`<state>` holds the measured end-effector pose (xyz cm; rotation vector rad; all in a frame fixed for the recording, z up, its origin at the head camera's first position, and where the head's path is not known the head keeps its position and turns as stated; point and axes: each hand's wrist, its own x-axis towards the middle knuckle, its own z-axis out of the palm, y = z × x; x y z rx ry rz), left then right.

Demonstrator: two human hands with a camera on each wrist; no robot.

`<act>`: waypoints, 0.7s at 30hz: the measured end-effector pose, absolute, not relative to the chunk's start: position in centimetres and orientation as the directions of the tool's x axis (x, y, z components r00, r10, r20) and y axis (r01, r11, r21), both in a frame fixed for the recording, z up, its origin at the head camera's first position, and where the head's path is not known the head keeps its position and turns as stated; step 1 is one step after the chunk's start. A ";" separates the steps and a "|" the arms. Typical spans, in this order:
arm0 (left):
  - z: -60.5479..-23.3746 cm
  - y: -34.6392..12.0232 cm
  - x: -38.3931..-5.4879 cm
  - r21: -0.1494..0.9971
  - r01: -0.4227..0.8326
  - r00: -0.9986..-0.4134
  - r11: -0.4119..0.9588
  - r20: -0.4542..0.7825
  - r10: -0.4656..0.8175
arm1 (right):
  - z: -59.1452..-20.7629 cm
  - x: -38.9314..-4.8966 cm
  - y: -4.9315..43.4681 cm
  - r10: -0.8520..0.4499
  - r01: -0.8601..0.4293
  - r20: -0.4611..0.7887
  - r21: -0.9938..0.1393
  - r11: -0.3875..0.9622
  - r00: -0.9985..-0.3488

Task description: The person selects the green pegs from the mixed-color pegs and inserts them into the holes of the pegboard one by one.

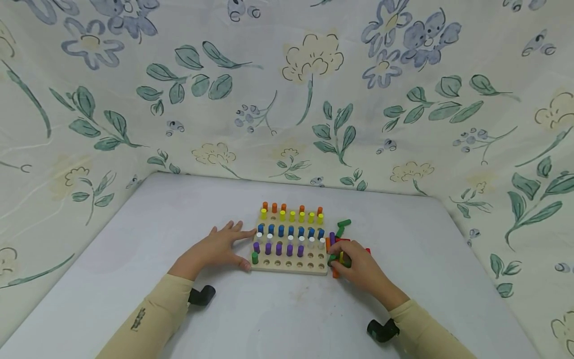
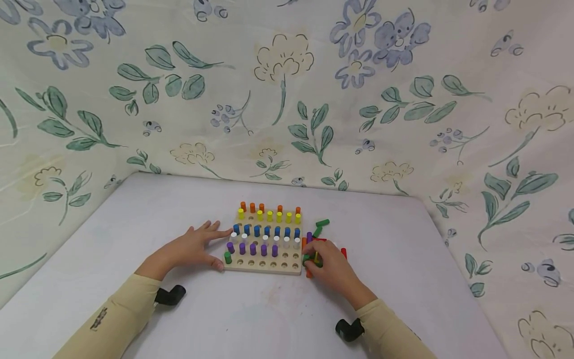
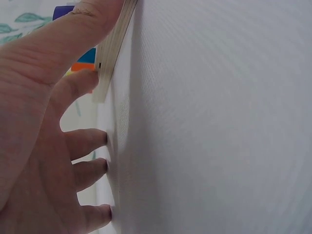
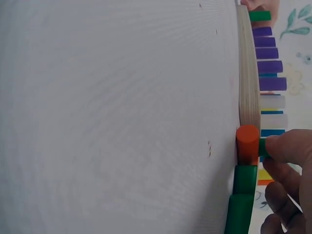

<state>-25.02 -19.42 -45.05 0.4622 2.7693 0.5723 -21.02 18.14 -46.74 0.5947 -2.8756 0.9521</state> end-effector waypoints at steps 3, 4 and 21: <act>-45.0 -19.4 -25.0 0.424 0.252 -0.911 0.870 -0.198 0.361 | -46.6 -21.0 18.1 -0.331 -0.364 0.166 -0.567 0.739 -0.929; -45.0 -19.4 -25.0 0.425 0.251 -0.911 0.870 -0.199 0.360 | -46.6 -21.0 18.0 -0.328 -0.361 0.163 -0.567 0.740 -0.930; -44.6 -19.2 -24.6 0.422 0.228 -0.915 0.877 -0.215 0.341 | -46.3 -20.7 18.1 -0.345 -0.399 0.206 -0.574 0.715 -0.916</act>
